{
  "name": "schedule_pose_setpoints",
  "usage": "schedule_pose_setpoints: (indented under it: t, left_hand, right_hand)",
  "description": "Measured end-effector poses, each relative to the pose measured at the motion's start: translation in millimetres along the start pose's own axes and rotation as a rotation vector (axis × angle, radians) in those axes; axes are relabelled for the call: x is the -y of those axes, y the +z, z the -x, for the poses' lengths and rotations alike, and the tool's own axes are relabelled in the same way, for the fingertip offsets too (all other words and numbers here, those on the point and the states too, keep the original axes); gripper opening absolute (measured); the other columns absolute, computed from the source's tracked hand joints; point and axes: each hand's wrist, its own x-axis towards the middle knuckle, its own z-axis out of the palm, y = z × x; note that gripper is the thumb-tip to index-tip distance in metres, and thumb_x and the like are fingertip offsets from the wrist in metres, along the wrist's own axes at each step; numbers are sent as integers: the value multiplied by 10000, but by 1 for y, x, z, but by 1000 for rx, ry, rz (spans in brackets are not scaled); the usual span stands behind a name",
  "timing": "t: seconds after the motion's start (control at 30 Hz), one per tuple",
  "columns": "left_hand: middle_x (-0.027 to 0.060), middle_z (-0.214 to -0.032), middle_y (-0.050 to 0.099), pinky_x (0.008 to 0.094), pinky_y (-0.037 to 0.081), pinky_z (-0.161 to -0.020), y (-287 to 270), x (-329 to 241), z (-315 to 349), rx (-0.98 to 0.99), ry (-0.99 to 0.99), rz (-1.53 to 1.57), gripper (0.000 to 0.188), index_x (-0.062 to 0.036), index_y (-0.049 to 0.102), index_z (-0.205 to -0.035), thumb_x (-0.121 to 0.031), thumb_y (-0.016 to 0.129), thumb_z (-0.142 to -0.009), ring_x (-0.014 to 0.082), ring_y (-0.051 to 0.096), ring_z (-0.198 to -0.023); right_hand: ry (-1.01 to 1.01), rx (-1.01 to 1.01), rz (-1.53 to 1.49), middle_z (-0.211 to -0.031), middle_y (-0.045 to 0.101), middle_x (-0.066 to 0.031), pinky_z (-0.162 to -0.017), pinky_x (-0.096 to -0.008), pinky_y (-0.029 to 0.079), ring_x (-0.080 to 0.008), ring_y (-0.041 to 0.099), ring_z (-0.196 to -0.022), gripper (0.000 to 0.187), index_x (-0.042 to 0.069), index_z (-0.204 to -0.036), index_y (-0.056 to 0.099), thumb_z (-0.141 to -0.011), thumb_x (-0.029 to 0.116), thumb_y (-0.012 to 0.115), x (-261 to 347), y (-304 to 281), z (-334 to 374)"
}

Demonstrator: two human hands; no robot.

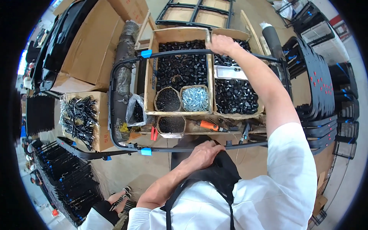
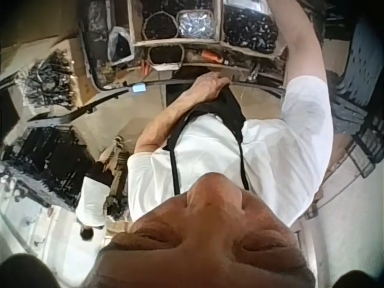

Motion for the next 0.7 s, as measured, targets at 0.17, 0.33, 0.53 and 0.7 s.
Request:
schedule_pose_setpoints:
  t: [0.17,0.33,0.53,0.7]
  left_hand:
    - [186,-1071,732,520,557,-889,-2,-5,-11,168,-120,127,234,-155,698,-1196,-223,581,-1004,382,697,-1050]
    - [199,-1113,665,510,528,-971,1,-8,-16,180,-80,91,263,-153,673,-1230,-281,633,-1004,408,649,-1122]
    - [211,-1170,650,521,520,-977,5,7,-15,122,-117,238,337,-155,634,-1313,-228,657,-985,429,634,-1146]
    - [186,-1200,736,511,528,-980,-17,-2,-18,386,-191,279,357,-227,649,-1350,-215,536,-1012,400,678,-1149]
  right_hand:
    - [-60,-54,344,-1064,757,-257,-889,-545,578,-443,729,-1032,559,-12,-983,761,-1017,513,574,-17,2,-10]
    - [-76,-159,323,-1067,746,-296,-956,-525,563,-434,716,-1088,542,-35,-973,772,-970,466,566,-3,-7,12]
    - [-11,-146,420,-1043,745,-291,-906,-549,575,-437,724,-1040,496,-27,-1034,742,-953,437,589,-14,4,-13]
    - [-112,92,654,-1049,766,-238,-902,-497,604,-381,748,-1035,442,24,-986,767,-807,426,718,2,-9,-2]
